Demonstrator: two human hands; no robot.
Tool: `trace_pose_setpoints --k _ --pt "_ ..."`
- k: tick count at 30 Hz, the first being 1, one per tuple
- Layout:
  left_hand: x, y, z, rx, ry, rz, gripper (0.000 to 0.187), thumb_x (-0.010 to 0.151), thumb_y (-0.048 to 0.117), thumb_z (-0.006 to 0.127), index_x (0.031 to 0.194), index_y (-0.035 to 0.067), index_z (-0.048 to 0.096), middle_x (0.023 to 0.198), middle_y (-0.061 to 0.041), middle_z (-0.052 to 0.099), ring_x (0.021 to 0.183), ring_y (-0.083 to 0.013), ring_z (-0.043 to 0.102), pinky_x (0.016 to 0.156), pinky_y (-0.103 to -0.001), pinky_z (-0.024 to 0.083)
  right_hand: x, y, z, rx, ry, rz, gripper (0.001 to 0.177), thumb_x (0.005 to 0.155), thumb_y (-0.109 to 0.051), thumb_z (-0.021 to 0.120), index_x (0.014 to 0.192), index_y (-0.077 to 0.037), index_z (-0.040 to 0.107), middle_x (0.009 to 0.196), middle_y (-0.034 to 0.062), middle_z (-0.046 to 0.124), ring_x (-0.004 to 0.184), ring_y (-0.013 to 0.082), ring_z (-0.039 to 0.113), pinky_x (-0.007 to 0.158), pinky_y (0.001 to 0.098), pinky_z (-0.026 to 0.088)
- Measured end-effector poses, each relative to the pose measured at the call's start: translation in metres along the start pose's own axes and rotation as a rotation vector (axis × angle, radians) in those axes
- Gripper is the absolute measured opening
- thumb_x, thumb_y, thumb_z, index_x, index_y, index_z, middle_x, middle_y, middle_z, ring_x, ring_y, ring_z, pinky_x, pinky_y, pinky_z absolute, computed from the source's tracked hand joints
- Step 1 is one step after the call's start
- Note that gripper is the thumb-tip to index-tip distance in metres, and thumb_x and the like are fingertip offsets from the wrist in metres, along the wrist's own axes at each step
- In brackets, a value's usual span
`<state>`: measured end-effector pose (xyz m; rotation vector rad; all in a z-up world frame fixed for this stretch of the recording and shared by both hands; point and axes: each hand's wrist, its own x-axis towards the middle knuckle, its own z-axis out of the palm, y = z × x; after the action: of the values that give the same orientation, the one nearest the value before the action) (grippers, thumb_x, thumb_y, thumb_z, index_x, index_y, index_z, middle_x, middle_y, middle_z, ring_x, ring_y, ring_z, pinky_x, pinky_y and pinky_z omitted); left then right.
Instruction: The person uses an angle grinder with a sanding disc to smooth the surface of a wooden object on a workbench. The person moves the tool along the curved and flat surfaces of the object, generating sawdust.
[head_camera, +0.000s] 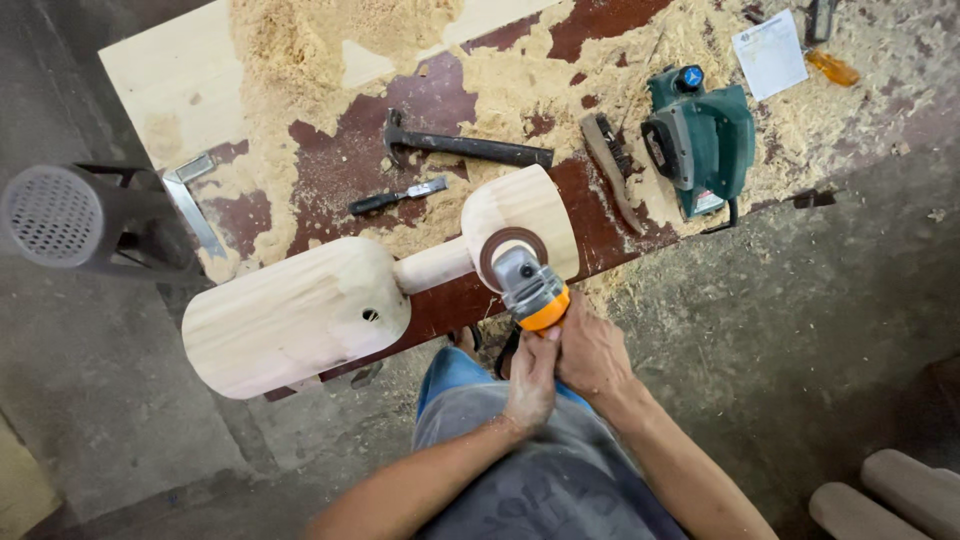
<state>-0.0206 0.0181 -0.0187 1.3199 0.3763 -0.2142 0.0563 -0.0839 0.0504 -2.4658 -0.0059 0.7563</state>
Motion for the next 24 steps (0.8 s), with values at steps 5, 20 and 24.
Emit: trace_pose_setpoints --k 5,20,24 --pt "0.01 -0.014 0.021 -0.064 -0.139 -0.138 0.034 0.111 0.028 0.053 0.124 -0.003 0.057 0.105 -0.006 0.061 0.096 -0.0174 0.056 0.085 -0.032 0.05 -0.006 0.012 -0.015 0.117 -0.015 0.267 0.056 0.086 -0.037 0.076 0.118 -0.002 0.047 0.095 0.0186 0.073 0.082 0.0315 0.074 0.071 0.0431 0.06" --pt "-0.003 0.01 0.008 0.087 -0.192 0.034 0.037 0.107 0.019 0.054 0.137 -0.003 0.053 0.123 -0.008 0.067 0.113 -0.015 0.061 0.103 -0.032 0.049 -0.01 0.052 0.041 0.124 0.055 0.193 0.056 0.089 -0.033 0.068 0.129 0.0 0.048 0.09 0.018 0.074 0.079 0.036 0.076 0.067 0.0455 0.062" --pt "-0.012 -0.016 -0.014 0.091 -0.107 0.026 0.036 0.107 0.018 0.055 0.134 -0.006 0.054 0.119 -0.007 0.066 0.109 -0.0143 0.059 0.1 -0.032 0.048 -0.01 0.043 0.056 0.08 0.365 -0.292 0.074 0.072 -0.039 0.083 0.123 0.005 0.051 0.094 0.0251 0.071 0.08 0.0408 0.073 0.063 0.047 0.057"
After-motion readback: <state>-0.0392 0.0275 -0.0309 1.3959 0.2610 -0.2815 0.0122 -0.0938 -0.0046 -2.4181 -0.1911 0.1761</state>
